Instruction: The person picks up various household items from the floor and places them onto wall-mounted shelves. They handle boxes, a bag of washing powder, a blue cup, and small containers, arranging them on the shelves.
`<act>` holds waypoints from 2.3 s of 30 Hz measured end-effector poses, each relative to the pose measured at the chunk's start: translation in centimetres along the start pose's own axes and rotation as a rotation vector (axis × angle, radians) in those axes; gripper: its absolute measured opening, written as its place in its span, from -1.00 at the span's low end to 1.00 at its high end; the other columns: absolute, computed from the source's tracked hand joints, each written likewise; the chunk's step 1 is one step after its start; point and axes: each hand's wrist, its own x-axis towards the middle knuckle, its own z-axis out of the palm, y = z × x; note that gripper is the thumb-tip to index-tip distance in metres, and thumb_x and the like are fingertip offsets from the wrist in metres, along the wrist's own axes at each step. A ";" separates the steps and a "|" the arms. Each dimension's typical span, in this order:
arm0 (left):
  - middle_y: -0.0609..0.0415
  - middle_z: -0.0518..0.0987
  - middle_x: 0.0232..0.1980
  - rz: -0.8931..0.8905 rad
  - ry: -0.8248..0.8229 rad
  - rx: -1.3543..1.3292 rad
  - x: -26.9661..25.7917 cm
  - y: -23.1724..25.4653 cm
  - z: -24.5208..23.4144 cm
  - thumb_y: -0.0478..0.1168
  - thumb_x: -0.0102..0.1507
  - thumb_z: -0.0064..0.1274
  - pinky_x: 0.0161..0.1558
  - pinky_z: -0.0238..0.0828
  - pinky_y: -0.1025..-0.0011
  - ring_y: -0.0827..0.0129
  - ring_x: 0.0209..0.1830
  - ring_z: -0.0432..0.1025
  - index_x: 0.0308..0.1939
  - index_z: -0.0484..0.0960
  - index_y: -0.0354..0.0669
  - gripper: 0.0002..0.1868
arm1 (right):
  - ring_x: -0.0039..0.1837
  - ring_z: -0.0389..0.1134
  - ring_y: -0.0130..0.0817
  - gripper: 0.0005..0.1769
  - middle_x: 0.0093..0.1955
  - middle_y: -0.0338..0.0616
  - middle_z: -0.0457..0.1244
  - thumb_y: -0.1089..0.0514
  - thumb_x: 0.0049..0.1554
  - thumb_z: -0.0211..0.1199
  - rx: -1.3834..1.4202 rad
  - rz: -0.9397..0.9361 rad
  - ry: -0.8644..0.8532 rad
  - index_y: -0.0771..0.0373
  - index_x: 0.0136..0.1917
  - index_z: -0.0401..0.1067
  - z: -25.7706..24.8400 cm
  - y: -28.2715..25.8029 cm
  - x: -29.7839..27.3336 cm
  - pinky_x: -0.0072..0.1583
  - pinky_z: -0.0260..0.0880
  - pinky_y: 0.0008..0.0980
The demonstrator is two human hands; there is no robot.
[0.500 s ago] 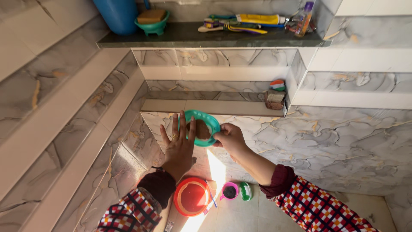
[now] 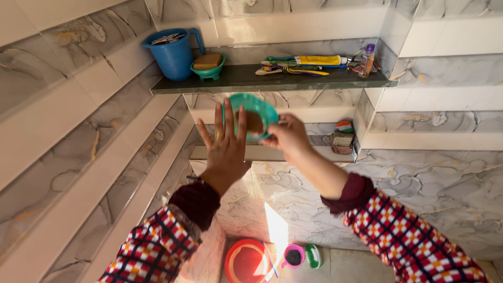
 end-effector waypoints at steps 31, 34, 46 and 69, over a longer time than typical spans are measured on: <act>-0.36 -0.43 0.64 0.110 0.075 -0.167 5.0 -12.2 4.6 0.00 -0.11 0.50 0.41 -0.73 -0.45 -0.19 0.66 -0.53 0.60 -0.29 -0.14 0.48 | -0.17 0.53 -0.02 -0.66 -0.18 0.28 0.36 0.26 0.19 0.35 -0.061 -0.195 0.258 0.67 -0.07 0.36 8.6 0.4 22.1 -0.25 0.58 -0.39; -0.37 -0.42 0.64 0.104 0.042 -0.143 5.0 -11.9 5.1 0.00 -0.10 0.51 0.40 -0.71 -0.45 -0.20 0.66 -0.53 0.61 -0.29 -0.14 0.48 | -0.17 0.53 -0.04 -0.61 -0.20 0.23 0.36 0.21 0.23 0.31 -0.062 -0.234 0.267 0.66 -0.03 0.29 8.7 0.9 21.7 -0.25 0.59 -0.39; -0.37 -0.38 0.64 0.068 0.078 -0.121 4.1 -10.1 4.8 -0.02 -0.13 0.50 0.39 -0.67 -0.49 -0.20 0.66 -0.48 0.61 -0.24 -0.16 0.46 | -0.19 0.49 -0.27 -0.46 -0.11 0.06 0.35 0.20 0.25 0.23 -0.052 -0.391 0.161 0.55 0.37 0.16 9.8 4.4 15.9 -0.12 0.56 -0.42; -0.40 -0.48 0.65 -0.126 -0.137 0.070 -2.2 -3.3 3.1 0.10 -0.01 0.37 0.37 -0.65 -0.51 -0.20 0.67 -0.57 0.63 -0.34 -0.14 0.42 | -0.11 0.47 -0.39 -0.39 -0.01 -0.09 0.34 0.15 0.17 0.32 -0.418 -0.270 -0.119 0.41 0.40 0.21 5.9 4.6 2.0 -0.12 0.45 -0.44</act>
